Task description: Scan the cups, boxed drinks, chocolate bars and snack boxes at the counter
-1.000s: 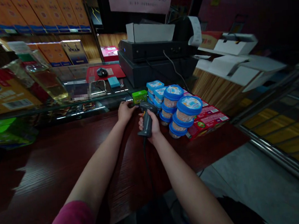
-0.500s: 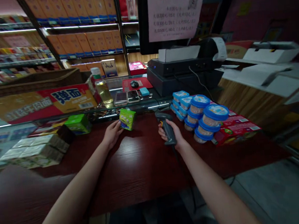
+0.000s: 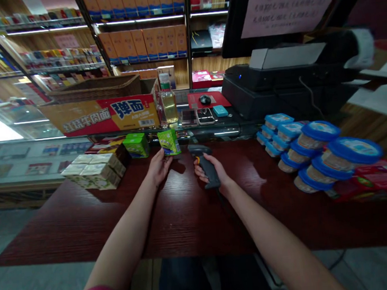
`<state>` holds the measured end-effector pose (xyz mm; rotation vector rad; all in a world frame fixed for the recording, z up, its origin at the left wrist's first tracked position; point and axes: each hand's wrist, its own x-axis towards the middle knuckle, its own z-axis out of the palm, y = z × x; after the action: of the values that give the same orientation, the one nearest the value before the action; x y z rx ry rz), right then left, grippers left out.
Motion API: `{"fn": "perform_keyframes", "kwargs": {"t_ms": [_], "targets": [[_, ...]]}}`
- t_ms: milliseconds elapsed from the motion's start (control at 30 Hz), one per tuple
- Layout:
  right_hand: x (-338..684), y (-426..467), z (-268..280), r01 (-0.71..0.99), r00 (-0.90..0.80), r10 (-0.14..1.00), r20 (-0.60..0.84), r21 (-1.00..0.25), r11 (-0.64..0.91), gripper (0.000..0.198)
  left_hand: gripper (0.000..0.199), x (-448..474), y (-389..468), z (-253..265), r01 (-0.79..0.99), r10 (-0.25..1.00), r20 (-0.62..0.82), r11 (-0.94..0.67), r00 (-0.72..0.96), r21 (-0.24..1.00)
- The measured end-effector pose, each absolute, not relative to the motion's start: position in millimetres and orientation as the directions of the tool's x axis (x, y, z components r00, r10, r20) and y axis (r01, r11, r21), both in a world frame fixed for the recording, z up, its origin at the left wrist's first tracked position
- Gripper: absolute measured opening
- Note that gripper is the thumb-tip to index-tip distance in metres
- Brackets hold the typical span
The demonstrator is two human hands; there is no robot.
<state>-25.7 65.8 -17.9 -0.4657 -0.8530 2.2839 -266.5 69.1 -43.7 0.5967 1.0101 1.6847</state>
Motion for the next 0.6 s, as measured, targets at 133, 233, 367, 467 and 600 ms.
{"fn": "perform_keyframes", "kwargs": {"t_ms": [133,233,367,467,600], "targets": [[-23.2,63.9,-18.5,-0.452,-0.724,0.683,-0.096,-0.682,-0.575,0.039,0.017,-265.2,69.5,-44.6,-0.536,0.939,-0.093,-0.107,-0.332,0.838],[-24.2,63.3,-18.9,-0.456,-0.718,0.689,-0.097,-0.682,-0.571,0.040,0.014,-261.8,69.7,-42.6,-0.541,0.935,-0.099,-0.108,-0.340,0.834],[-24.5,62.6,-18.6,-0.469,-0.710,0.698,-0.094,-0.676,-0.568,0.039,0.013,-257.0,69.5,-39.6,-0.525,0.928,-0.046,-0.168,-0.370,0.835],[-23.4,61.0,-17.7,-0.475,-0.706,0.703,-0.090,-0.676,-0.563,0.038,0.013,-256.3,67.5,-39.4,-0.497,0.929,-0.025,-0.174,-0.369,0.850],[-22.1,58.7,-16.1,-0.487,-0.691,0.718,-0.084,-0.679,-0.549,0.039,0.019,-258.8,63.8,-39.9,-0.442,0.929,-0.028,-0.148,-0.368,0.885]]}}
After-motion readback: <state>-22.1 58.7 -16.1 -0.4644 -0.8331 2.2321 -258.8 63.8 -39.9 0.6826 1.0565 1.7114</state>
